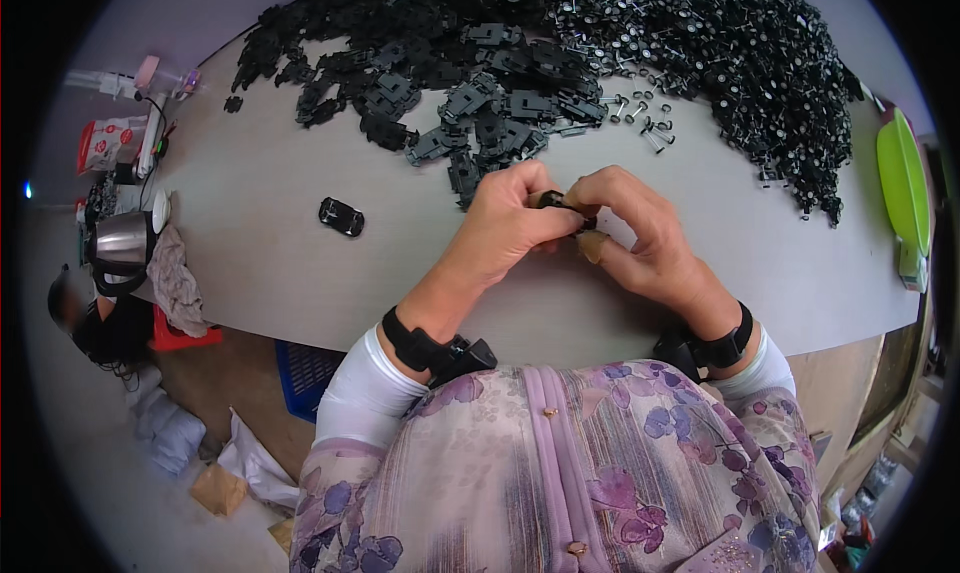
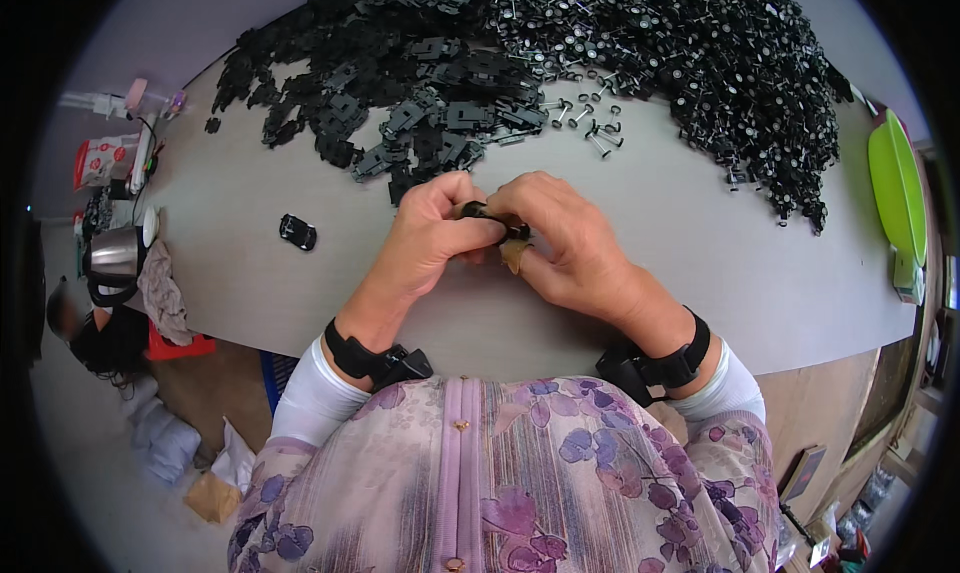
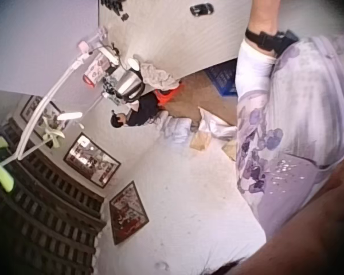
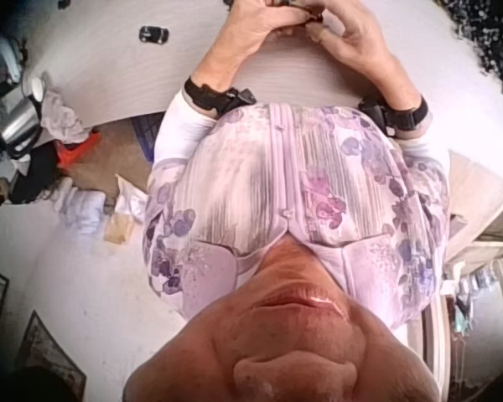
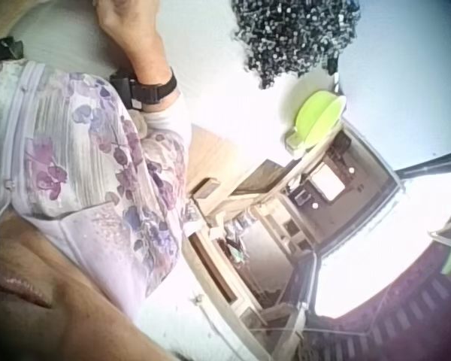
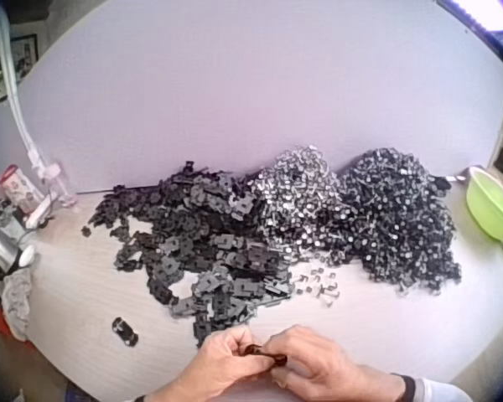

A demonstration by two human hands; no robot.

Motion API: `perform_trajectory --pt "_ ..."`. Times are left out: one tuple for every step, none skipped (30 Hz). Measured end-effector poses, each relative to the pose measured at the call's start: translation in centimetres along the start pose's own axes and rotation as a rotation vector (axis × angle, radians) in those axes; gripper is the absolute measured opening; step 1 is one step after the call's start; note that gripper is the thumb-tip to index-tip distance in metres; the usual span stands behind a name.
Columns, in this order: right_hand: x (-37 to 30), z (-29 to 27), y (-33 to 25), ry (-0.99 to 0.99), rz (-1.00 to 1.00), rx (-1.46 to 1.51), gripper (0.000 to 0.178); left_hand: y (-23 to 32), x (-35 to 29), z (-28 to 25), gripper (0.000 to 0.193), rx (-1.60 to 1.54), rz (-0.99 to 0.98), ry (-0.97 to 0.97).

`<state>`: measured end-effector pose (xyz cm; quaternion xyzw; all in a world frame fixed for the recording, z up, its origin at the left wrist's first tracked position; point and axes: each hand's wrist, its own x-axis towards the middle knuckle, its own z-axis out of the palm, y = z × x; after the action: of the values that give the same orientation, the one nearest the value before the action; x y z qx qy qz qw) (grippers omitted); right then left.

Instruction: Assembling small black plastic components by hand at a workstation.

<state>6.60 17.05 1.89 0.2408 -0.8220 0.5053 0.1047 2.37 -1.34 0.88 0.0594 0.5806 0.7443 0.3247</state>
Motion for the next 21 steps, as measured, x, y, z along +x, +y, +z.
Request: perform_trajectory --pt "0.0 -0.1 0.0 -0.026 0.014 0.107 0.031 0.0 -0.5 -0.6 0.019 0.002 0.002 0.003" --pt "0.0 -0.5 0.4 -0.016 0.01 0.085 0.03 0.0 -1.1 -1.6 0.018 0.06 0.092 0.076" --pt "0.0 -1.1 1.0 -0.004 0.006 0.066 0.029 0.2 -2.0 -2.7 0.017 0.12 0.182 0.152" --pt "-0.1 -2.0 1.6 0.051 0.064 0.058 0.023 0.5 -2.7 -3.8 0.019 0.133 0.198 0.237" --pt "-0.4 -2.8 2.4 0.154 0.156 0.021 0.02 0.7 -3.3 -5.1 0.023 0.146 0.214 0.32" --pt "-0.6 -3.4 4.2 0.254 0.147 -0.019 0.02 1.0 -4.4 -6.8 0.022 0.204 0.238 0.414" --pt "-0.7 -4.4 5.6 0.283 0.183 -0.093 0.019 1.2 -5.4 -8.7 0.022 0.257 0.262 0.506" --pt "-0.8 -5.4 6.3 0.32 0.215 -0.18 0.016 1.8 -6.6 -10.3 0.021 0.382 0.217 0.562" --pt "-0.6 -5.7 6.5 0.324 0.218 -0.19 0.016 2.3 -7.8 -11.6 0.021 0.503 0.172 0.611" --pt "-0.6 -6.1 6.7 0.368 0.269 -0.243 0.014 3.0 -9.3 -12.9 0.019 0.573 0.165 0.642" --pt "-0.7 -6.5 7.0 0.414 0.323 -0.302 0.013 3.3 -9.9 -13.3 0.019 0.64 0.157 0.667" --pt "-0.6 -6.4 7.3 0.409 0.282 -0.333 0.011 3.5 -9.8 -12.8 0.019 0.633 0.159 0.656" --pt "-0.6 -6.2 7.3 0.372 0.283 -0.351 0.01 3.8 -9.6 -12.2 0.019 1.033 0.305 0.846" --pt "-0.7 -6.0 7.1 0.32 0.286 -0.396 0.01 4.1 -9.3 -11.6 0.02 1.435 0.458 1.028" --pt "-0.5 -5.5 6.7 0.268 0.285 -0.432 0.011 4.2 -9.0 -11.0 0.02 1.431 0.462 1.025" --pt "-0.2 -4.9 6.1 0.219 0.289 -0.405 0.013 4.1 -8.7 -9.9 0.021 1.301 0.384 0.953" --pt "-0.1 -4.4 6.0 0.217 0.286 -0.403 0.013 4.0 -8.2 -8.8 0.023 1.171 0.308 0.879" --pt "-0.2 -4.6 6.0 0.173 0.211 -0.474 0.013 3.8 -6.8 -7.3 0.023 1.228 0.315 0.721" --pt "0.0 -4.4 6.0 0.123 0.123 -0.527 0.014 3.3 -5.7 -6.5 0.025 1.329 0.344 0.627" --pt "0.1 -4.2 5.6 0.095 0.147 -0.504 0.014 2.8 -4.6 -6.0 0.028 1.428 0.371 0.53" --pt "0.0 -4.2 5.5 0.094 0.139 -0.5 0.014 2.8 -3.7 -5.3 0.028 1.432 0.37 0.539"
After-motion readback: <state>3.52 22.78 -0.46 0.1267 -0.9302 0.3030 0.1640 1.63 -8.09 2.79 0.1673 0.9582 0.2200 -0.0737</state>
